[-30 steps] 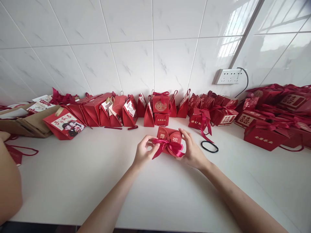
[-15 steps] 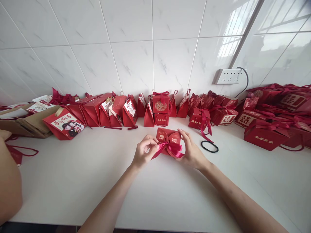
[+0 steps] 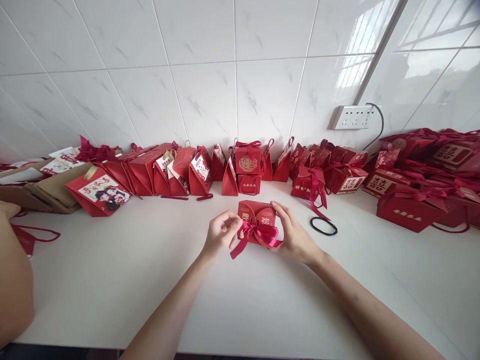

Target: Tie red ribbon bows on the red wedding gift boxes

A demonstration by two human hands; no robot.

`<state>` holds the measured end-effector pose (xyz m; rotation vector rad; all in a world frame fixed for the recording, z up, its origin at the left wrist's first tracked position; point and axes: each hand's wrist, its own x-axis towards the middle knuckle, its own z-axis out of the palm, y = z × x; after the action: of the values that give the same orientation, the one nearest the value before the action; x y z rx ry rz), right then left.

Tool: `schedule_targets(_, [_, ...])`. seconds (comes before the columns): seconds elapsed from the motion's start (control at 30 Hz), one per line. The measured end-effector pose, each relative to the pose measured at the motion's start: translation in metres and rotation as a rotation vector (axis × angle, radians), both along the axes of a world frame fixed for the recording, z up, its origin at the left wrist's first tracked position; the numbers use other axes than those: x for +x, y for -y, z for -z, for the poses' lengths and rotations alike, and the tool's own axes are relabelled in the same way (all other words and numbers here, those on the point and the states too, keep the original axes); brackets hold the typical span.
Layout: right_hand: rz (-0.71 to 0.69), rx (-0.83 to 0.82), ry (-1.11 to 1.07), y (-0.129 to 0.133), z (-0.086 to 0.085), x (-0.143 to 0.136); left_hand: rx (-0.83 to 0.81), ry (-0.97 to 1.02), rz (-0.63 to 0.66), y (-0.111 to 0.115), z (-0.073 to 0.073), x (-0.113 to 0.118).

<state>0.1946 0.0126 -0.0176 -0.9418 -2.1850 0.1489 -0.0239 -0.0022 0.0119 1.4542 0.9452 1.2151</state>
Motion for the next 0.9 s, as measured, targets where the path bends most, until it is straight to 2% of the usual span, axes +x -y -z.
schedule_targets(0.23, [0.016,-0.046,-0.011,-0.0015,0.0000,0.0027,-0.021,0.128,0.057,-0.0067,0.0049,-0.0055])
schedule_targets(0.43, [0.016,-0.039,-0.016,-0.0008,-0.0005,0.0020,-0.052,0.068,0.017,-0.0066,0.0041,-0.0063])
schedule_targets(0.77, [0.002,0.019,0.014,-0.0011,0.0007,0.0003,-0.090,0.112,0.112,-0.0064,0.0032,-0.0064])
schedule_targets(0.9, [-0.006,0.046,0.025,-0.0007,0.0007,-0.0009,-0.109,0.096,0.072,-0.0056,0.0006,-0.0063])
